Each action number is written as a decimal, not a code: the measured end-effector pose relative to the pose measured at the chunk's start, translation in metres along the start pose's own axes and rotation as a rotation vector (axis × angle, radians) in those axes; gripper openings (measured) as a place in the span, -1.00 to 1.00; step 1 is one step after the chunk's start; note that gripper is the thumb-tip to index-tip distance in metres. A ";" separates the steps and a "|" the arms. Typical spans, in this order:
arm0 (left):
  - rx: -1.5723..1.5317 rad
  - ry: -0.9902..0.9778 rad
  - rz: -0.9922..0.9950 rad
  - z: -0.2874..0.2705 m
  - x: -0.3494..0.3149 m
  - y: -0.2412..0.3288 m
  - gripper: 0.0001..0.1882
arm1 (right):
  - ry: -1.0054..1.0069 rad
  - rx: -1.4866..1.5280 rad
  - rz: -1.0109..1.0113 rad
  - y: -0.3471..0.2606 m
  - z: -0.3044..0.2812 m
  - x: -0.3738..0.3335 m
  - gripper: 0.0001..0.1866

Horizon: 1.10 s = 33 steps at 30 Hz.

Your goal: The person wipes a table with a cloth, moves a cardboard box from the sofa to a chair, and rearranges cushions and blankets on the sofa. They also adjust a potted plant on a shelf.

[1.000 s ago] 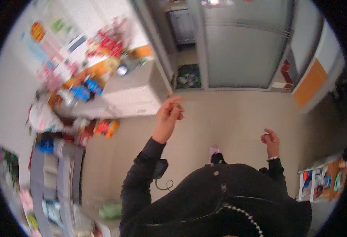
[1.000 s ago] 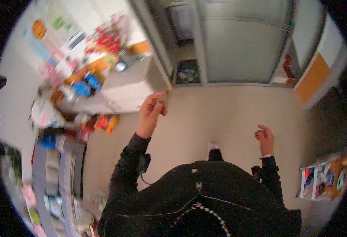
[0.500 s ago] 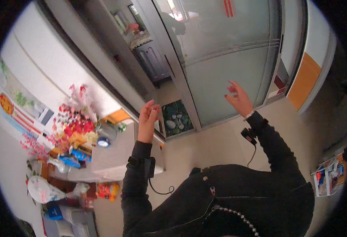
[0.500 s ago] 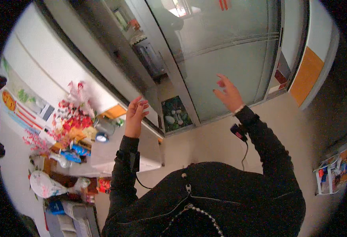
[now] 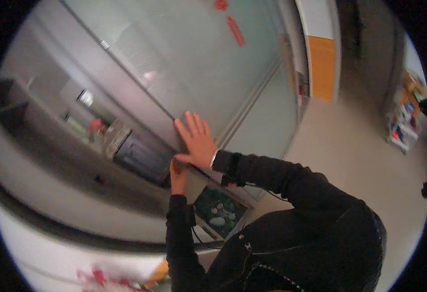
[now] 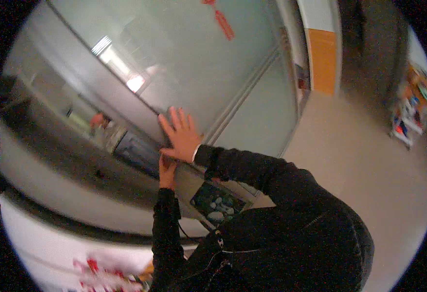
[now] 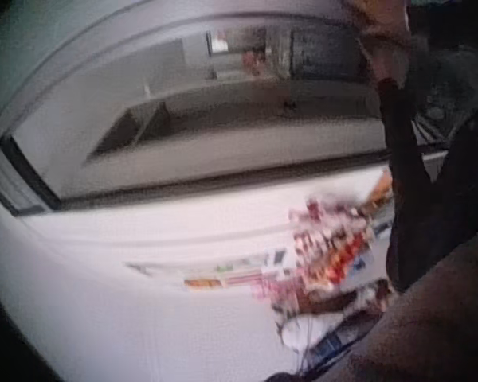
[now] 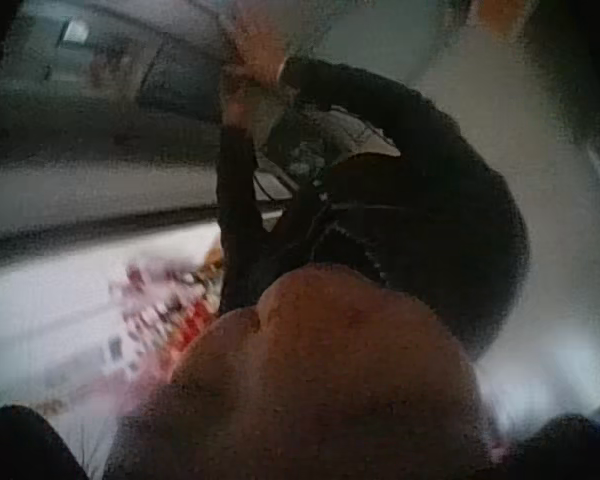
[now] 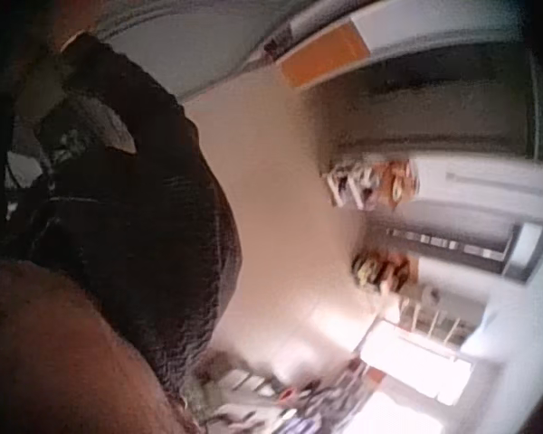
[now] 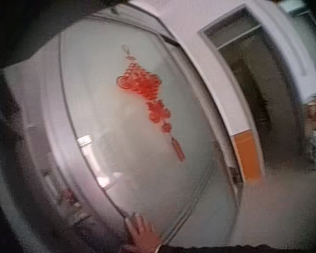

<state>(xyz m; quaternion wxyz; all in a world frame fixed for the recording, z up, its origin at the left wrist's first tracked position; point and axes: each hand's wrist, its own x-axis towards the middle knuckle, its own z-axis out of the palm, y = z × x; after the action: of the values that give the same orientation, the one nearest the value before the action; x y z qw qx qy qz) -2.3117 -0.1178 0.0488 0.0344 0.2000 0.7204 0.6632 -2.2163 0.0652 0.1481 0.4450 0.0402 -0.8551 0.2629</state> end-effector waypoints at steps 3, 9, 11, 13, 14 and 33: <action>-0.051 -0.243 -0.082 -0.006 0.032 -0.007 -0.39 | 0.024 -0.089 0.004 0.004 0.015 0.008 0.11; -0.002 -0.251 0.040 -0.015 0.019 -0.005 -0.43 | -0.005 -0.111 -0.020 0.003 0.022 0.005 0.15; -0.048 -0.256 0.006 -0.016 0.011 0.001 -0.42 | -0.014 -0.123 -0.009 0.001 0.020 0.005 0.16; -0.014 -0.232 0.019 -0.019 0.005 0.005 -0.45 | -0.033 -0.126 -0.007 0.002 0.018 0.005 0.15; 0.039 -0.206 0.049 -0.022 0.001 0.004 -0.48 | -0.037 -0.132 -0.008 0.004 0.018 0.005 0.15; 0.223 0.299 -0.199 -0.221 -0.095 -0.076 -0.56 | 0.140 -0.101 0.089 0.051 0.058 0.013 0.01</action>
<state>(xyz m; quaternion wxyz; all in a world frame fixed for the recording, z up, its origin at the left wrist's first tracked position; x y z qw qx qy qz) -2.3129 -0.3605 -0.0193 -0.0300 0.0298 0.8026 0.5951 -2.2826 0.0827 0.1099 0.4933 -0.0385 -0.8349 0.2411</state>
